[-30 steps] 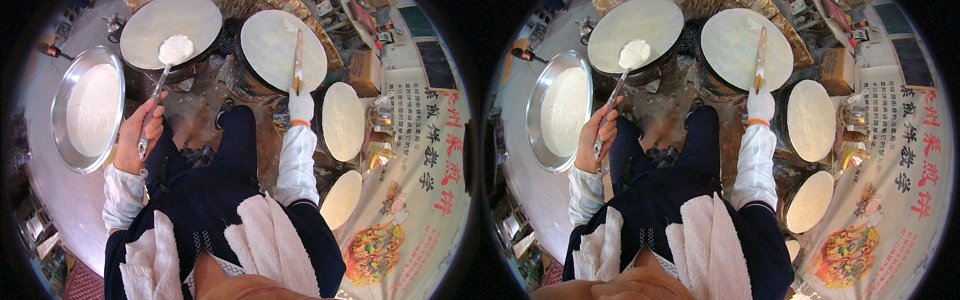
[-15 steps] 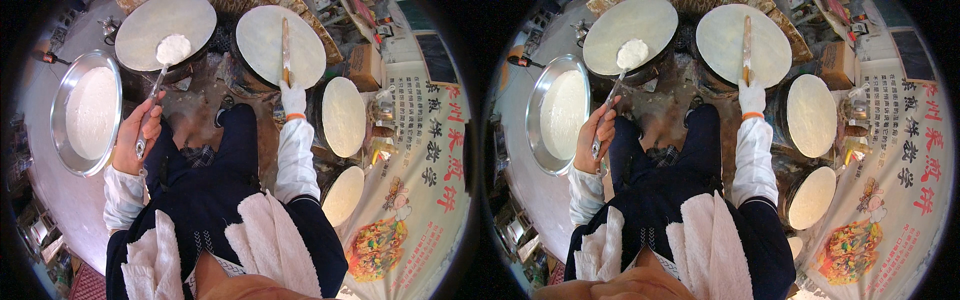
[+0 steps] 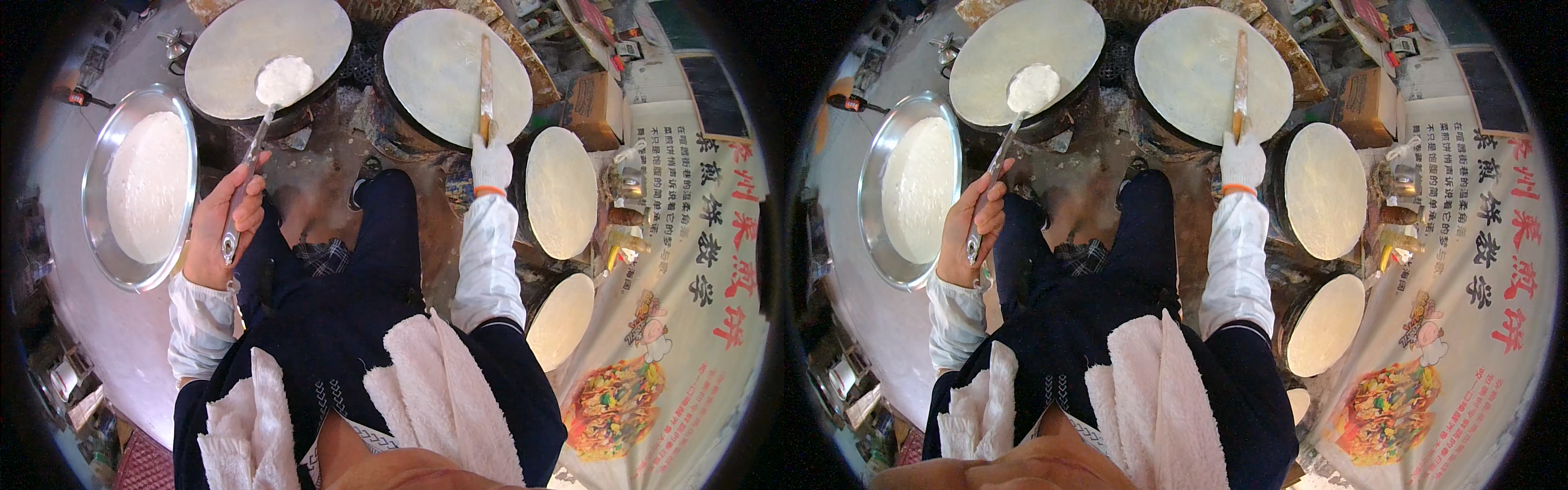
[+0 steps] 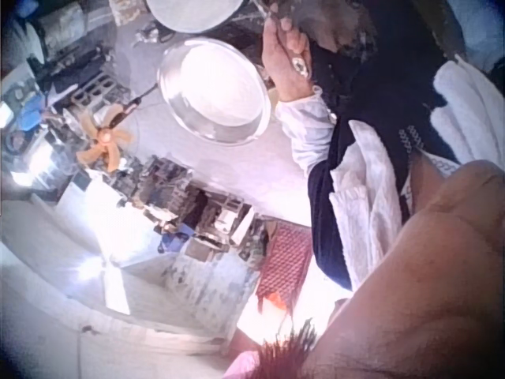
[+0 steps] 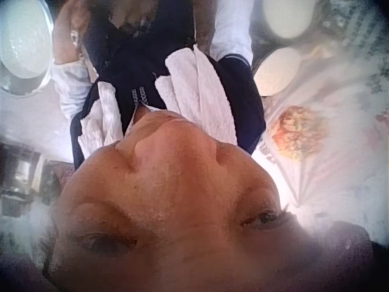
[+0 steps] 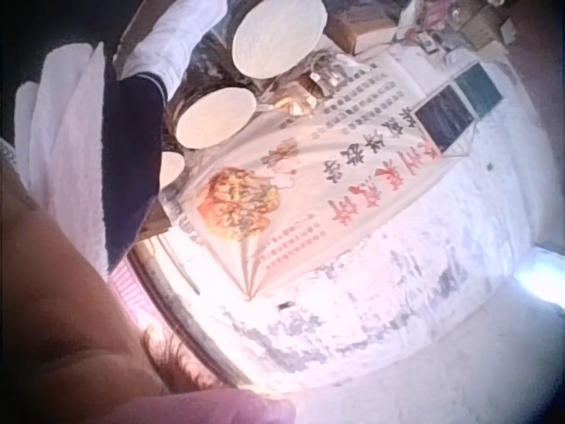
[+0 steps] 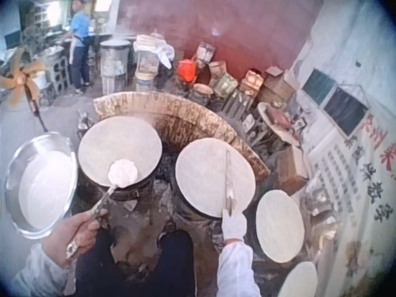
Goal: The person ladles batter onto multiple hot griddles and spreads it into thin, round crepes using a wooden spreader. They flip the crepes with a metal spatula and remove finished ones to a stack while continuously adding new batter to available griddles.
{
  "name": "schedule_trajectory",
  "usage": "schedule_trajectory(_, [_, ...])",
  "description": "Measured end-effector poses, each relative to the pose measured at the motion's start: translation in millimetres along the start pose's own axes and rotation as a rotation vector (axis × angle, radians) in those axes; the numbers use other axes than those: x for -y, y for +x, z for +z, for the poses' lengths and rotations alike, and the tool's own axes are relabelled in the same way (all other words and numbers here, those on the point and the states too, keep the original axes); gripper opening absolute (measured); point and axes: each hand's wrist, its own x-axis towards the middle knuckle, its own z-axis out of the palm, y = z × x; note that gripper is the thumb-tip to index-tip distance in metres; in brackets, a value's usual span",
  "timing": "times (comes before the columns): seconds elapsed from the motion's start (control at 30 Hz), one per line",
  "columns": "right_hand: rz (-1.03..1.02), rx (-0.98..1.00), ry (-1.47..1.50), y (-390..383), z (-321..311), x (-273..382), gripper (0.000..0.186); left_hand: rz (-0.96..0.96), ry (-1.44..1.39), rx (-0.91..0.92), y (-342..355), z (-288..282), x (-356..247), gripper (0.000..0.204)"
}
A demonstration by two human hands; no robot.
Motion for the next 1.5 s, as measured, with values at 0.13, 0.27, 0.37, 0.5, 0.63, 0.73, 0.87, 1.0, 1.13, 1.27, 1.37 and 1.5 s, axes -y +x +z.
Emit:
schedule_trajectory(0.13, [-0.058, -0.017, 0.098, -19.8, -0.9, -12.0, 0.06, -0.003, 0.036, -0.004, 0.3, 8.4, 3.4, 0.039])
schedule_trajectory(0.27, [-0.045, 0.175, -0.066, 1.6, -16.8, 15.2, 0.063, -0.031, 0.023, -0.026, 2.3, 10.7, 3.5, 0.039])
schedule_trajectory(0.37, [-0.138, 0.176, -0.113, 24.3, -4.0, 21.3, 0.061, -0.041, 0.012, -0.017, 4.4, 10.8, 5.6, 0.039])
schedule_trajectory(0.5, [-0.066, 0.273, -0.232, 43.8, 3.7, 51.9, 0.06, -0.019, 0.0, -0.032, 1.2, 8.8, 9.8, 0.039])
schedule_trajectory(0.63, [0.001, 0.235, -0.261, 50.6, 9.3, 62.3, 0.059, -0.009, -0.006, -0.021, -3.6, 6.7, 12.4, 0.038])
schedule_trajectory(0.73, [-0.079, 0.228, -0.164, 32.1, 7.8, 53.6, 0.062, -0.006, -0.021, -0.016, -7.7, 5.4, 12.5, 0.038])
schedule_trajectory(0.87, [-0.145, 0.287, -0.043, -33.6, -1.3, 35.2, 0.072, -0.008, -0.024, 0.005, -10.4, 0.7, 11.0, 0.038])
schedule_trajectory(1.0, [-0.183, 0.135, 0.301, -57.1, -8.5, 8.7, 0.059, -0.019, 0.008, -0.007, -8.7, -0.1, 6.5, 0.038])
schedule_trajectory(1.13, [-0.1, 0.076, 0.069, -41.4, -6.0, 6.8, 0.047, -0.014, 0.024, -0.011, -8.1, -2.7, 5.7, 0.039])
schedule_trajectory(1.27, [-0.082, 0.052, -0.144, 3.6, 0.8, 6.3, 0.05, -0.026, 0.001, -0.012, -5.9, 2.4, 8.8, 0.039])
schedule_trajectory(1.37, [-0.106, 0.008, -0.034, 18.5, 0.7, 7.7, 0.058, -0.029, -0.007, -0.008, -5.9, 2.9, 9.6, 0.039])
schedule_trajectory(1.5, [-0.137, -0.003, 0.064, 17.5, 11.1, -1.2, 0.067, -0.022, 0.012, -0.014, -9.7, 3.3, 7.7, 0.039])
